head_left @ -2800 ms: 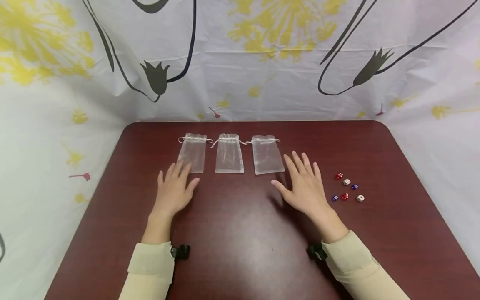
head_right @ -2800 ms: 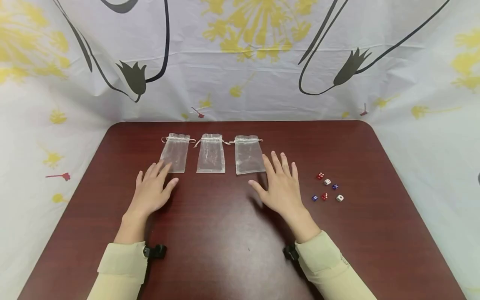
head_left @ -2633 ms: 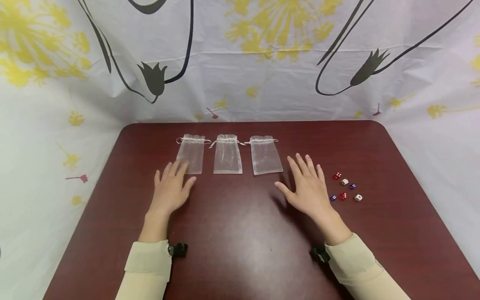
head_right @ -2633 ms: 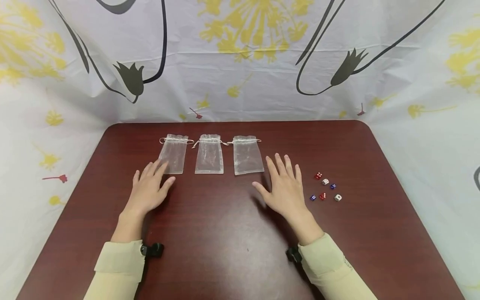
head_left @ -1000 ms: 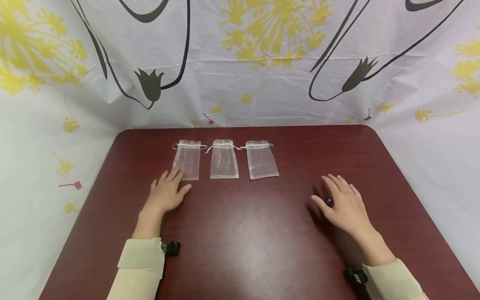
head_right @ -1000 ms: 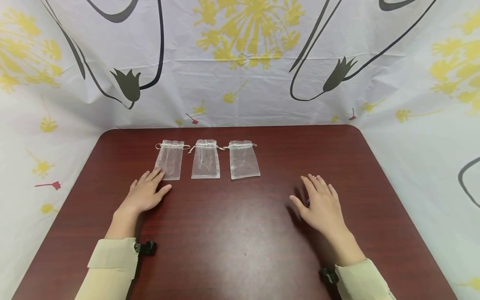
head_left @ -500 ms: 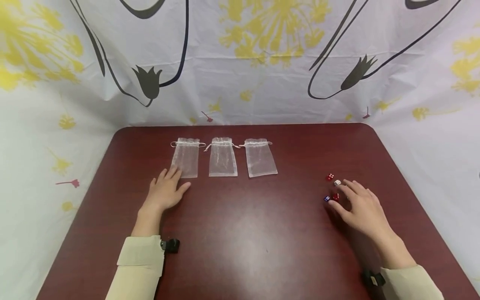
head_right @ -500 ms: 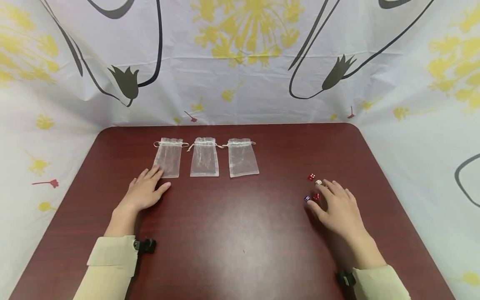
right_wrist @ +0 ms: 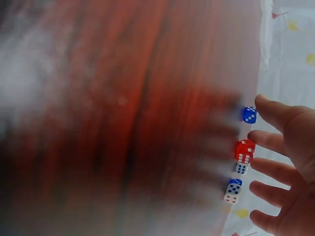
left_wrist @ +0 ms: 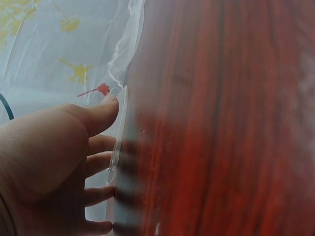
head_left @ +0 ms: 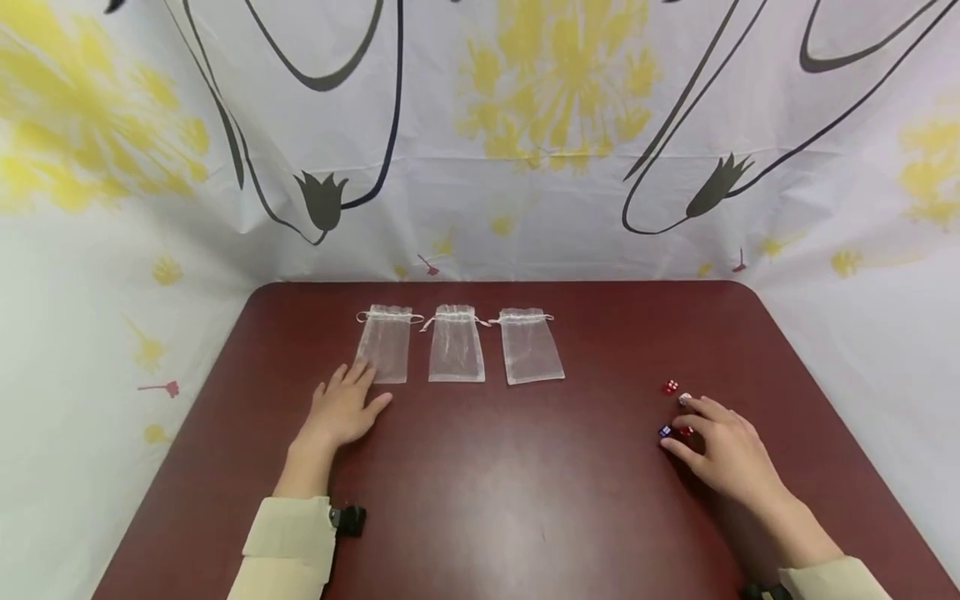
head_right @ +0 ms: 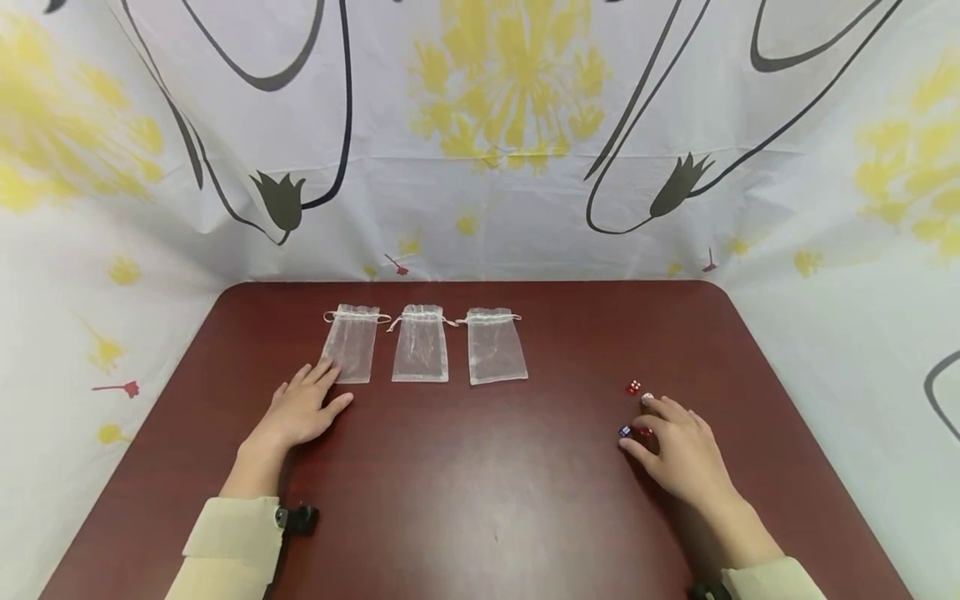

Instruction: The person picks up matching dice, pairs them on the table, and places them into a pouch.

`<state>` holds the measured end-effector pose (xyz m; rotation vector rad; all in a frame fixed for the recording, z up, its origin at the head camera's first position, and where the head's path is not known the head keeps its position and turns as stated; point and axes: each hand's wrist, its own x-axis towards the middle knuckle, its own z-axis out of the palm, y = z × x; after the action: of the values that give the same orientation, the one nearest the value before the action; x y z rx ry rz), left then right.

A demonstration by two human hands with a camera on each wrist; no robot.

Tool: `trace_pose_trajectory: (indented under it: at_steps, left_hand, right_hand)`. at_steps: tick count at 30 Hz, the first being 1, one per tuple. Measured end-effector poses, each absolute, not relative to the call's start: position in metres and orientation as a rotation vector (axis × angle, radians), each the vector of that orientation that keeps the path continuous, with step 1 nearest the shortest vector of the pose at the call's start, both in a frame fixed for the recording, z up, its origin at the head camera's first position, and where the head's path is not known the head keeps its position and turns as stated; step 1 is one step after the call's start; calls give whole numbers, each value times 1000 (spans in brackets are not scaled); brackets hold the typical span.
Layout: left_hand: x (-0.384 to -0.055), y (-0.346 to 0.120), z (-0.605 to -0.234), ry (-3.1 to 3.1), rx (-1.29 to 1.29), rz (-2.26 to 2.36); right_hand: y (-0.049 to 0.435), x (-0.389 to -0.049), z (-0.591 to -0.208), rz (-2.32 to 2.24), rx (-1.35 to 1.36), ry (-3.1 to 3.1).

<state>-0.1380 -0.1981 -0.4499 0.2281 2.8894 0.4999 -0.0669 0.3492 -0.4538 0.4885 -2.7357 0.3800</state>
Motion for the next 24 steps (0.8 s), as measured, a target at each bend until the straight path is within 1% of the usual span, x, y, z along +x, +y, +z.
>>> trace_pose_trajectory:
  at_steps: [14, 24]
  left_hand:
    - [-128, -197, -455, 2914, 210, 544]
    - [-125, -197, -451, 2923, 220, 547]
  right_hand:
    - [348, -62, -457, 297, 543, -2703]
    - [345, -69, -457, 311, 544, -2672]
